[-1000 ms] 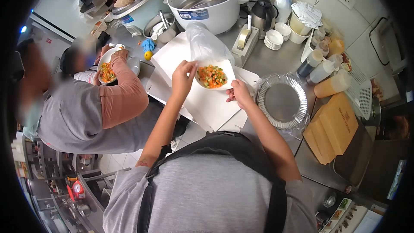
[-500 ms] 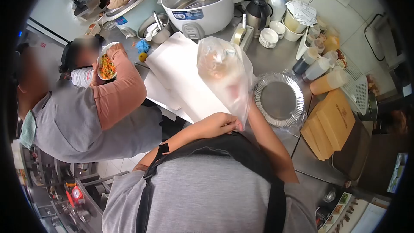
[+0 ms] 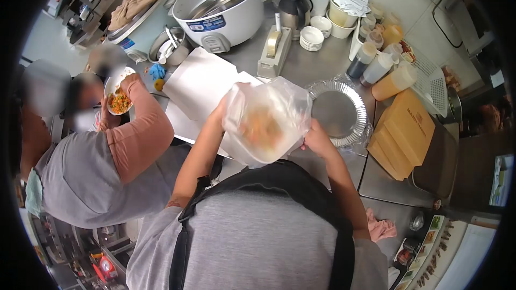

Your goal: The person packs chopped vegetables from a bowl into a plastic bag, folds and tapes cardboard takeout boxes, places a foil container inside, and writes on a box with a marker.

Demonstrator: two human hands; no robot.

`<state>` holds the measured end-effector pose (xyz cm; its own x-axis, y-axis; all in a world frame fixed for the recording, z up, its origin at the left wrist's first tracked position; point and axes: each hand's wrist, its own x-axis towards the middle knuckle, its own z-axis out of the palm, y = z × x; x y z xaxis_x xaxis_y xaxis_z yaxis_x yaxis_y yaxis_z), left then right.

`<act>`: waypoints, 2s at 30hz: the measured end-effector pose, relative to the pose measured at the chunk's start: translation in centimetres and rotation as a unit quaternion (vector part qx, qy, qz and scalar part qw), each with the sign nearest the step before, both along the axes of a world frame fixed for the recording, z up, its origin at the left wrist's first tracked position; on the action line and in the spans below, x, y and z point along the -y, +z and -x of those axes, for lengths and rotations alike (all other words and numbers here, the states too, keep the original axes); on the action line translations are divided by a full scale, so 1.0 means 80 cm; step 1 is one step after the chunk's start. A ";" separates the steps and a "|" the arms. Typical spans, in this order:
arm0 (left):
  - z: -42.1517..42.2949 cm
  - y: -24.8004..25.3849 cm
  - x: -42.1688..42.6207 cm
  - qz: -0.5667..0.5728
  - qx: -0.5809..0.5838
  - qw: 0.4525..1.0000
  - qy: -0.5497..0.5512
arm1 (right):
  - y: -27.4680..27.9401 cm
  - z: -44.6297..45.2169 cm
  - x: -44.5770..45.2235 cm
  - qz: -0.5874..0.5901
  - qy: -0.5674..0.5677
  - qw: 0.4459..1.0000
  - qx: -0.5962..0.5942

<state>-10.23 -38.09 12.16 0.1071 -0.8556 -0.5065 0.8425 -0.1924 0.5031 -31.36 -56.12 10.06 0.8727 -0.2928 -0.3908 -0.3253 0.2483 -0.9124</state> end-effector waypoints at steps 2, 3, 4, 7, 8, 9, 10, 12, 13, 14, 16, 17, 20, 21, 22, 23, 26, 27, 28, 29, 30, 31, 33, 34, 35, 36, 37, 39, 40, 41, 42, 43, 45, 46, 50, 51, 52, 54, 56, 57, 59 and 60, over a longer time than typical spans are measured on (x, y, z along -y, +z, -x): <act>0.011 0.035 0.004 -0.010 -0.064 0.998 -0.016 | -0.003 0.000 0.011 0.056 0.091 0.994 0.031; 0.016 0.026 0.005 -0.001 0.042 0.999 -0.005 | 0.001 -0.001 0.013 0.053 0.079 0.995 0.014; 0.023 0.011 0.005 0.009 0.148 0.989 0.004 | 0.008 -0.001 0.015 0.050 0.065 0.997 -0.004; 0.028 -0.010 0.007 0.023 0.222 0.975 0.003 | 0.005 -0.015 0.018 -0.050 -0.127 0.990 0.028; 0.029 -0.013 0.008 0.023 0.207 0.978 0.000 | 0.003 -0.021 0.020 -0.098 -0.213 0.971 0.053; 0.032 -0.015 0.008 0.012 0.205 0.979 0.006 | 0.013 -0.025 0.026 -0.118 -0.236 0.958 0.109; 0.036 -0.017 0.009 0.000 0.202 0.979 0.013 | 0.030 -0.026 0.031 -0.137 -0.257 0.943 0.163; 0.042 -0.020 0.011 -0.008 0.196 0.980 0.016 | 0.044 -0.032 0.041 -0.072 -0.248 0.945 0.203; 0.044 -0.022 0.013 -0.005 0.194 0.981 0.010 | 0.044 -0.033 0.047 0.012 -0.218 0.958 0.188; 0.048 -0.024 0.016 -0.001 0.192 0.981 0.002 | 0.044 -0.034 0.053 0.096 -0.187 0.963 0.171; 0.059 -0.014 0.019 0.019 0.244 0.969 0.026 | 0.011 -0.058 0.068 0.107 -0.149 0.971 0.154; 0.061 -0.009 0.022 0.029 0.272 0.961 0.038 | -0.011 -0.069 0.072 0.113 -0.129 0.974 0.147; 0.059 -0.023 0.036 -0.040 0.215 0.964 0.149 | -0.056 -0.069 0.039 -0.021 -0.031 0.972 0.234; 0.056 -0.028 0.041 -0.038 0.215 0.960 0.178 | -0.061 -0.065 0.017 -0.137 -0.073 0.960 0.234; 0.054 -0.034 0.046 -0.036 0.213 0.954 0.207 | -0.058 -0.062 -0.002 -0.238 -0.114 0.937 0.228; 0.052 -0.041 0.050 -0.036 0.212 0.948 0.236 | -0.054 -0.057 -0.020 -0.328 -0.163 0.903 0.225; 0.047 -0.070 0.068 0.009 0.192 0.928 0.320 | -0.041 -0.056 -0.037 -0.442 -0.214 0.844 0.218; 0.046 -0.081 0.077 0.002 0.248 0.910 0.332 | -0.040 -0.058 -0.033 -0.452 -0.211 0.839 0.217; 0.042 -0.093 0.087 -0.006 0.304 0.888 0.345 | -0.042 -0.059 -0.023 -0.454 -0.199 0.841 0.216; 0.037 -0.104 0.098 -0.014 0.359 0.862 0.358 | -0.044 -0.060 -0.013 -0.456 -0.187 0.843 0.215; 0.031 -0.122 0.113 -0.053 0.408 0.839 0.357 | -0.046 -0.062 0.001 -0.458 -0.171 0.846 0.213; 0.027 -0.137 0.129 -0.094 0.453 0.813 0.354 | -0.051 -0.068 0.014 -0.399 -0.200 0.877 0.181; 0.024 -0.145 0.157 -0.050 0.565 0.761 0.317 | -0.066 -0.082 0.045 -0.268 -0.260 0.920 0.119; 0.014 -0.133 0.162 -0.066 0.567 0.795 0.206 | -0.073 -0.085 0.061 -0.265 -0.278 0.915 0.118; 0.002 -0.120 0.171 -0.078 0.562 0.818 0.091 | -0.079 -0.088 0.081 -0.260 -0.299 0.910 0.120; -0.005 -0.099 0.180 -0.086 0.551 0.830 -0.025 | -0.086 -0.091 0.103 -0.254 -0.320 0.904 0.123; -0.003 -0.077 0.185 -0.059 0.595 0.801 -0.033 | -0.103 -0.094 0.127 -0.248 -0.323 0.903 0.140; 0.010 -0.020 0.181 -0.016 0.675 0.737 -0.042 | -0.141 -0.106 0.166 -0.241 -0.319 0.901 0.167; 0.019 0.021 0.176 0.072 0.616 0.783 -0.034 | -0.139 -0.116 0.174 -0.200 -0.347 0.902 0.162; 0.032 0.070 0.169 0.157 0.550 0.820 -0.022 | -0.142 -0.130 0.179 -0.200 -0.355 0.899 0.162; 0.048 0.125 0.156 0.257 0.452 0.854 -0.032 | -0.146 -0.141 0.186 -0.198 -0.363 0.897 0.158; 0.065 0.154 0.145 0.327 0.394 0.858 -0.039 | -0.148 -0.149 0.194 -0.191 -0.372 0.895 0.152; 0.091 0.196 0.149 0.594 0.387 0.705 0.013 | -0.155 -0.160 0.202 -0.173 -0.394 0.889 0.159; 0.119 0.226 0.130 0.535 0.264 0.802 -0.033 | -0.157 -0.167 0.200 -0.161 -0.406 0.883 0.176; 0.143 0.254 0.101 0.601 0.235 0.763 -0.042 | -0.148 -0.170 0.201 -0.196 -0.431 0.864 0.169; 0.146 0.255 0.097 0.608 0.234 0.757 -0.053 | -0.139 -0.163 0.205 -0.224 -0.421 0.861 0.177; 0.149 0.256 0.094 0.609 0.239 0.754 -0.060 | -0.134 -0.160 0.202 -0.257 -0.402 0.859 0.185; 0.153 0.259 0.087 0.614 0.255 0.744 -0.068 | -0.127 -0.149 0.190 -0.264 -0.391 0.868 0.155; 0.156 0.262 0.080 0.612 0.280 0.736 -0.073 | -0.139 -0.156 0.183 -0.211 -0.412 0.877 0.130; 0.158 0.266 0.075 0.610 0.294 0.732 -0.074 | -0.151 -0.155 0.177 -0.188 -0.425 0.878 0.113; 0.160 0.274 0.069 0.603 0.340 0.719 -0.062 | -0.168 -0.160 0.187 -0.140 -0.469 0.866 0.104; 0.159 0.276 0.063 0.593 0.375 0.711 -0.049 | -0.167 -0.167 0.194 -0.116 -0.488 0.859 0.102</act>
